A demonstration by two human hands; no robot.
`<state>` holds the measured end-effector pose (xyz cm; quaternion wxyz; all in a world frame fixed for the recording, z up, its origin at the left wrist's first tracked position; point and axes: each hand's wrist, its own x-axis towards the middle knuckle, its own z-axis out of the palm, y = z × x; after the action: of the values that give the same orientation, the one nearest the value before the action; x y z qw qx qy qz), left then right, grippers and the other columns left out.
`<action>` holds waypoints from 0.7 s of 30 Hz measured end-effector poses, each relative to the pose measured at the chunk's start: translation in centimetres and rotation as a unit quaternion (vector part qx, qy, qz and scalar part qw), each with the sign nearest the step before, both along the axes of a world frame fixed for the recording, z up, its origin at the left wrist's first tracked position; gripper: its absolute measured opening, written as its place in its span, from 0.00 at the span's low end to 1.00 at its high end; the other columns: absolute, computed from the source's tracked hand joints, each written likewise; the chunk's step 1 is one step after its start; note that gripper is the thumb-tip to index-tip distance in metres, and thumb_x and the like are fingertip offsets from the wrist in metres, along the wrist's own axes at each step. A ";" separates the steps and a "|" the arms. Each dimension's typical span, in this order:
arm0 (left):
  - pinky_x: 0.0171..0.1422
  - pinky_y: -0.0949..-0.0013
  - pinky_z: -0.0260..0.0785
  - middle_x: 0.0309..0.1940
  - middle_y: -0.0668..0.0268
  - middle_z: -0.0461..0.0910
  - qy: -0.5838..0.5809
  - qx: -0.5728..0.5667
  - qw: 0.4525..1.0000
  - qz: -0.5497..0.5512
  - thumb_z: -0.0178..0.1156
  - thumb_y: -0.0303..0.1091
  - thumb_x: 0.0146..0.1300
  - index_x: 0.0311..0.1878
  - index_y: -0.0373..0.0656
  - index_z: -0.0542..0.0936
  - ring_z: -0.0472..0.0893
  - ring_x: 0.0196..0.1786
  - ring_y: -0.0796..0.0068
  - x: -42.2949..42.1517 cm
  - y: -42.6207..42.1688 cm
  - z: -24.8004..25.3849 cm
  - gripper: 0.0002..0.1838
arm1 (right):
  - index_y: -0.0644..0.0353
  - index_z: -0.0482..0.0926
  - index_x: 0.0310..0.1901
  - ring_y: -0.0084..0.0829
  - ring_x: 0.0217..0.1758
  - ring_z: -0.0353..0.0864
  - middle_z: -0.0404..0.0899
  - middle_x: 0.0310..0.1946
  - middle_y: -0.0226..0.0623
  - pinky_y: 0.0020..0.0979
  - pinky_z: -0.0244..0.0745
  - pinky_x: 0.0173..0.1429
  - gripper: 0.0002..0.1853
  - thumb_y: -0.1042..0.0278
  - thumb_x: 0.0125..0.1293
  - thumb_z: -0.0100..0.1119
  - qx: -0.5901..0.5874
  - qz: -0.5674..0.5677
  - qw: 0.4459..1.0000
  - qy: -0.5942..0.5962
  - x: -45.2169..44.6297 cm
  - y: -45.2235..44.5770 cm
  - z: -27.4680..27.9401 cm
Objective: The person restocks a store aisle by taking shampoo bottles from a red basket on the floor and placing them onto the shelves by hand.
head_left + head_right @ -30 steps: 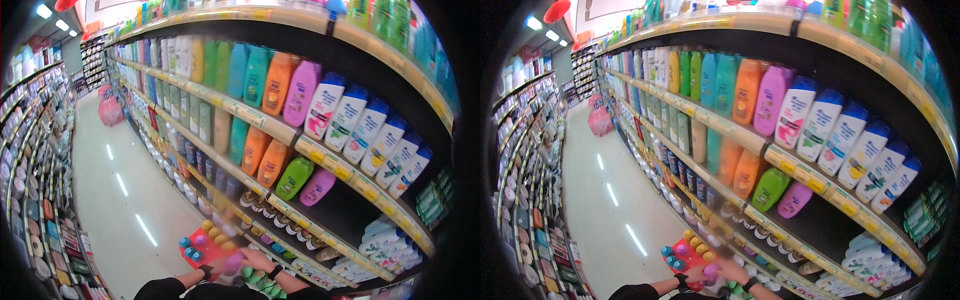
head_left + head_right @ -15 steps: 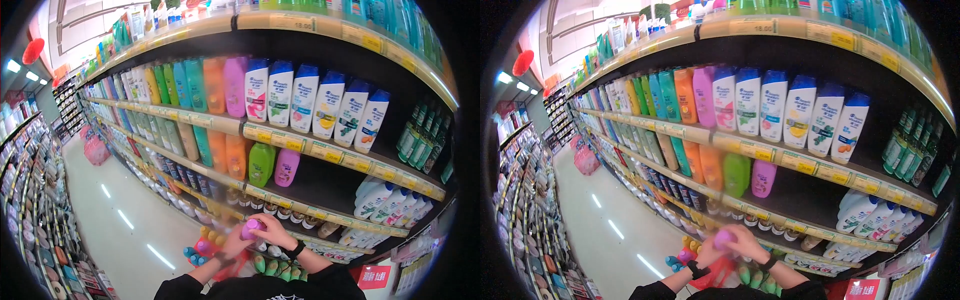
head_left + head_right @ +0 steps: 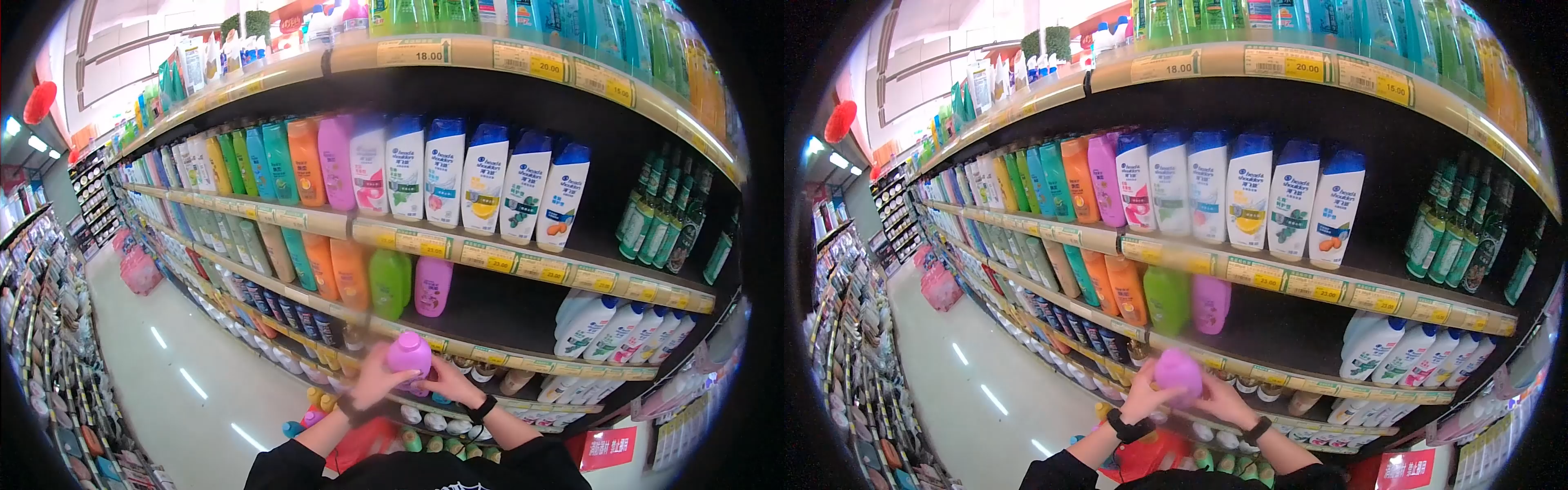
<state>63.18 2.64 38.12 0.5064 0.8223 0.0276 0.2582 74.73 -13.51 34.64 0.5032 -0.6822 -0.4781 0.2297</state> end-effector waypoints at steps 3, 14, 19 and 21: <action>0.60 0.64 0.64 0.44 0.60 0.73 0.000 0.015 0.999 -0.041 0.71 0.38 0.47 0.49 0.38 0.76 0.73 0.52 0.63 0.8 -0.3 0.6 0.26 | 0.60 0.68 0.58 0.27 0.39 0.77 0.78 0.44 0.39 0.29 0.73 0.44 0.29 0.63 0.57 0.66 -0.043 -0.043 0.998 -0.005 -0.3 -1.1 1.9; 0.66 0.62 0.58 0.56 0.57 0.63 -0.066 0.084 0.994 -0.036 0.70 0.35 0.49 0.58 0.41 0.69 0.65 0.61 0.59 5.7 -0.5 3.7 0.32 | 0.60 0.72 0.53 0.43 0.43 0.79 0.77 0.46 0.44 0.33 0.75 0.44 0.25 0.70 0.51 0.66 0.099 -0.213 0.959 -0.161 3.6 0.5 4.2; 0.69 0.62 0.54 0.61 0.54 0.60 -0.112 0.105 0.988 -0.012 0.65 0.32 0.54 0.64 0.37 0.60 0.62 0.65 0.56 7.1 -0.1 3.7 0.36 | 0.61 0.72 0.52 0.37 0.35 0.79 0.75 0.40 0.41 0.29 0.74 0.38 0.24 0.76 0.51 0.65 0.138 -0.253 0.932 -0.218 4.9 2.2 4.4; 0.70 0.63 0.53 0.62 0.53 0.59 -0.094 0.019 0.995 -0.025 0.64 0.31 0.56 0.66 0.37 0.57 0.61 0.66 0.58 7.6 -0.2 3.1 0.38 | 0.60 0.72 0.51 0.40 0.36 0.80 0.75 0.43 0.43 0.34 0.75 0.39 0.24 0.65 0.52 0.66 0.115 -0.265 0.937 -0.198 6.3 2.9 2.5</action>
<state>70.74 2.41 41.18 0.4973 0.8042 -0.0453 0.3224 81.05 -10.62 37.16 0.5159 -0.7535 -0.3930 -0.1075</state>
